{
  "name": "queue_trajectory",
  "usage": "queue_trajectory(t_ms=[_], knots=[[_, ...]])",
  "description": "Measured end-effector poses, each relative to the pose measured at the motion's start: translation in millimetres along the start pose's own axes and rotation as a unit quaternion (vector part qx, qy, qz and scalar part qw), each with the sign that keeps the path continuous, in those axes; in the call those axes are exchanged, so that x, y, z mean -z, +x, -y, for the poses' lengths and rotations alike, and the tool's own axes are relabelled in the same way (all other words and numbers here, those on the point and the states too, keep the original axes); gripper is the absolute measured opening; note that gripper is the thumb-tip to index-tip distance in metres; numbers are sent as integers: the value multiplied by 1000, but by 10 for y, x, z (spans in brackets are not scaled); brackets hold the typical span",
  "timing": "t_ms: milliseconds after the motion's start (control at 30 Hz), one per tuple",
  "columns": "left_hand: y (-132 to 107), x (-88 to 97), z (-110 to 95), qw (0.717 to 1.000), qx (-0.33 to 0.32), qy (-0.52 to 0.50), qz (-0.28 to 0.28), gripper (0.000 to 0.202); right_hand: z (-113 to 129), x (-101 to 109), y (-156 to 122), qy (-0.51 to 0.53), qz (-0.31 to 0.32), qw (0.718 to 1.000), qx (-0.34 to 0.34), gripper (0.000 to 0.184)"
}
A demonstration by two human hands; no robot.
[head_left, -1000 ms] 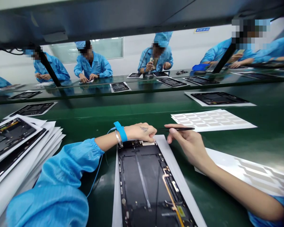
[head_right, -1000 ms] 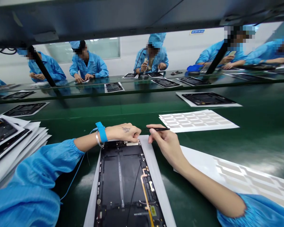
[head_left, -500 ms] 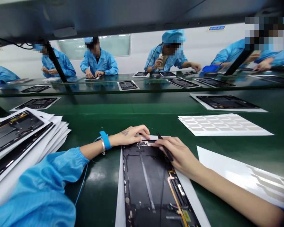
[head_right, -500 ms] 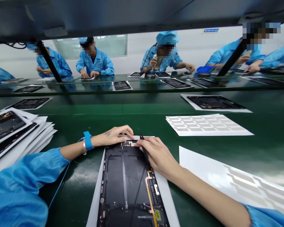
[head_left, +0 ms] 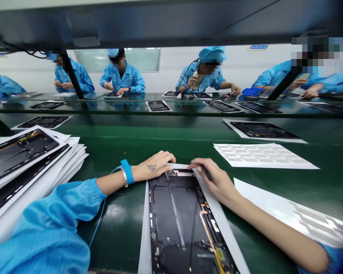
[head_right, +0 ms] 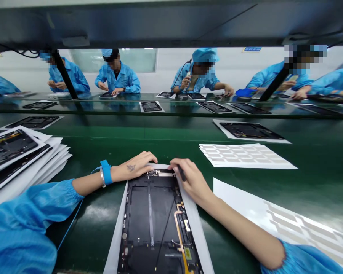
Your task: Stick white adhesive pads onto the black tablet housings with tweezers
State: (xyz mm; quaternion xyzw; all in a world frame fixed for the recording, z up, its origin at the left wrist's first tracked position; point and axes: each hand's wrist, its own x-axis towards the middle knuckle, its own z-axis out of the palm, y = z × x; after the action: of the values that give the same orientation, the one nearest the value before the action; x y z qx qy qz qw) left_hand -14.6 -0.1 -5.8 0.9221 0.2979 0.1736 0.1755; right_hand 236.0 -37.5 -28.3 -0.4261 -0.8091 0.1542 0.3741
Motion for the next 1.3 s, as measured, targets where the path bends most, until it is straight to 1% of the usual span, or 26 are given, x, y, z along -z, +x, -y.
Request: queue_trajectory(t_ms=[33, 100, 167, 200, 233, 300, 333, 367, 433, 500, 567, 633, 733, 800, 833, 900, 933, 1000, 1033, 1100, 1167, 1233, 1300], knots=[[-28, 16, -27, 999, 16, 47, 2, 18, -30, 29, 23, 41, -41, 998, -39, 21], [-70, 48, -77, 992, 53, 109, 28, 21, -89, 89, 74, 125, -110, 979, -114, 28], [-89, 80, -107, 989, 71, 116, 61, 21, -124, 147, 118, 206, -148, 950, -182, 31], [-90, 99, -106, 990, 75, 97, 64, 21, -127, 174, 134, 247, -159, 931, -216, 30], [-84, 121, -92, 993, 80, 70, 57, 21, -120, 201, 146, 287, -167, 910, -248, 28], [-49, 193, -18, 995, 96, 22, 21, 21, -77, 254, 157, 354, -187, 868, -292, 24], [-19, 246, 45, 994, 108, 7, 1, 22, -43, 280, 157, 378, -198, 854, -299, 23], [19, 313, 124, 992, 123, 3, -21, 23, -3, 307, 155, 395, -208, 845, -296, 23], [118, 480, 325, 985, 158, 18, -72, 26, 84, 360, 145, 411, -224, 842, -269, 26], [239, 665, 562, 967, 209, 30, -141, 28, 166, 406, 133, 411, -236, 849, -233, 32], [367, 831, 800, 941, 269, 41, -203, 30, 223, 435, 122, 399, -237, 863, -200, 37], [487, 949, 1006, 908, 330, 53, -251, 29, 247, 439, 114, 388, -225, 875, -180, 38], [614, 1038, 1215, 863, 404, 71, -294, 35, 227, 404, 108, 385, -209, 881, -181, 39], [645, 1060, 1281, 846, 430, 86, -303, 36, 193, 370, 105, 386, -197, 881, -188, 40], [644, 1063, 1292, 843, 436, 95, -301, 35, 174, 355, 104, 385, -193, 882, -191, 41], [612, 1041, 1270, 847, 433, 119, -285, 36, 139, 332, 106, 382, -182, 885, -195, 43], [583, 1008, 1234, 855, 424, 131, -270, 36, 124, 323, 109, 382, -177, 886, -194, 43], [502, 872, 1108, 881, 388, 149, -225, 38, 100, 303, 117, 383, -159, 890, -191, 42], [451, 766, 1019, 900, 360, 152, -192, 39, 93, 288, 120, 382, -145, 893, -188, 41], [336, 496, 798, 938, 293, 142, -116, 43, 88, 242, 113, 375, -114, 903, -173, 39], [214, 205, 557, 966, 226, 117, -45, 47, 99, 174, 83, 355, -81, 919, -149, 34], [114, -27, 350, 981, 164, 102, 2, 48, 111, 100, 48, 313, -54, 940, -123, 26], [58, -158, 214, 986, 119, 109, 32, 50, 84, 59, 54, 234, -30, 965, -111, 16]])
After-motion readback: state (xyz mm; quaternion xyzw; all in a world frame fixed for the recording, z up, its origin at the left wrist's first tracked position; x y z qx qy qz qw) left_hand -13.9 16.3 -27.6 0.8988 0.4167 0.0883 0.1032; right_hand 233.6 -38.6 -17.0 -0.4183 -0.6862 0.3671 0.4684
